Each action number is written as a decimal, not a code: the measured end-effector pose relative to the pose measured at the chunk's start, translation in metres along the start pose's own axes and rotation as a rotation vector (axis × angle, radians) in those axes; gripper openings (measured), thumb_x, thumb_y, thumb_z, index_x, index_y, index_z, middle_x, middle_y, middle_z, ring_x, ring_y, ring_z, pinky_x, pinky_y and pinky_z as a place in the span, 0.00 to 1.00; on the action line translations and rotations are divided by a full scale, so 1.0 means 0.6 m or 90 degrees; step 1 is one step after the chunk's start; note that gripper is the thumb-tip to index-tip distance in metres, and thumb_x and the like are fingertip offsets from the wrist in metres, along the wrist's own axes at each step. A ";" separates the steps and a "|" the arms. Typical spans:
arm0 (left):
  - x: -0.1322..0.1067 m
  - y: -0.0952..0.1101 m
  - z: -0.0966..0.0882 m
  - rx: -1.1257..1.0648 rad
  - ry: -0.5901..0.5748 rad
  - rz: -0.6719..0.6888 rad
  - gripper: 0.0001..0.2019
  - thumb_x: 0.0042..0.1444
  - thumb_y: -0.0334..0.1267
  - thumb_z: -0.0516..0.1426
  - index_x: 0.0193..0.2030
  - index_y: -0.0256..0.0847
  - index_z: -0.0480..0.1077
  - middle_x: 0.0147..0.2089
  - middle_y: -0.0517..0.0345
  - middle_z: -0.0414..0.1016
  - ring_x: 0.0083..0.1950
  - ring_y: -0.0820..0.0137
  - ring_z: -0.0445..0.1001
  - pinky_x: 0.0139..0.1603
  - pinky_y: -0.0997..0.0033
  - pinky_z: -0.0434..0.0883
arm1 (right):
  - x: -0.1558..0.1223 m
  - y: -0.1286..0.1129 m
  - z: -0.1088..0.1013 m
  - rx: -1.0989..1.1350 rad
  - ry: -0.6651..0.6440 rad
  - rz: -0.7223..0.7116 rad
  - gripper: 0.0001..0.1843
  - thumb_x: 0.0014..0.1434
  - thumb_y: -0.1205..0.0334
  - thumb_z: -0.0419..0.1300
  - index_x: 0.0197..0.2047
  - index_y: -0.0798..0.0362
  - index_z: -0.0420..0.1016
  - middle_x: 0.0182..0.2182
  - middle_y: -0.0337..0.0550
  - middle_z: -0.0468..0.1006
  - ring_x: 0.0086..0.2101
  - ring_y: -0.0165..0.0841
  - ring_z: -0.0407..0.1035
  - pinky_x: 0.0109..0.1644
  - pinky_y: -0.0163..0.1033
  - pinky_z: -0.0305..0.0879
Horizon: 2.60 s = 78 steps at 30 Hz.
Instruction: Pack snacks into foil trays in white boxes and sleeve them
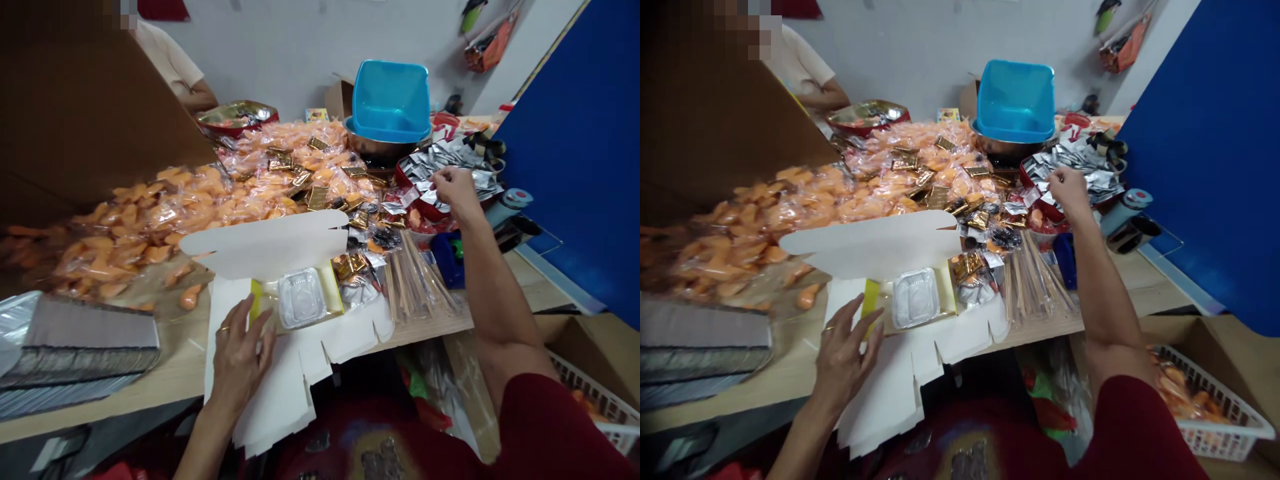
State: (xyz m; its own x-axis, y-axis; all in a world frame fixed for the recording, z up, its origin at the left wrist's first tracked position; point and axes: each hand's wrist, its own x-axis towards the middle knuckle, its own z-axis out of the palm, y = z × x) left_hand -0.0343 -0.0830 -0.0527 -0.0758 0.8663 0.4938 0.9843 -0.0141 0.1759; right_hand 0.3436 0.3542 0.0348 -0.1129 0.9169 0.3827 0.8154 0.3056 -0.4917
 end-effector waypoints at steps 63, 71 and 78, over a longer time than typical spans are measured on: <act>-0.005 -0.010 0.050 -0.079 -0.220 0.079 0.13 0.72 0.39 0.56 0.52 0.42 0.82 0.61 0.45 0.81 0.65 0.49 0.78 0.61 0.43 0.79 | -0.119 -0.195 0.105 0.119 -0.338 0.034 0.09 0.63 0.59 0.62 0.32 0.54 0.74 0.26 0.45 0.74 0.31 0.35 0.69 0.36 0.36 0.64; 0.009 -0.024 0.061 -0.062 -0.241 0.111 0.16 0.73 0.42 0.53 0.53 0.42 0.83 0.61 0.46 0.81 0.65 0.50 0.78 0.62 0.44 0.79 | -0.140 -0.148 0.060 0.482 -0.382 0.168 0.17 0.67 0.50 0.58 0.42 0.57 0.77 0.25 0.41 0.71 0.24 0.28 0.62 0.25 0.33 0.60; 0.047 0.003 0.073 -0.055 -0.268 0.126 0.16 0.72 0.40 0.53 0.51 0.43 0.83 0.61 0.45 0.81 0.64 0.50 0.78 0.61 0.44 0.79 | -0.139 -0.146 0.033 0.384 -0.281 0.143 0.12 0.64 0.57 0.58 0.40 0.55 0.81 0.23 0.38 0.70 0.24 0.29 0.60 0.27 0.33 0.55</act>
State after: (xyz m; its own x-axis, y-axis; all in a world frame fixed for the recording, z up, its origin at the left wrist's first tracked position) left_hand -0.0277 -0.0367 -0.0755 0.2010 0.9696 0.1394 0.9549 -0.2257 0.1930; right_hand 0.2704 0.2557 0.0307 -0.3005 0.9518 -0.0617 0.4097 0.0704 -0.9095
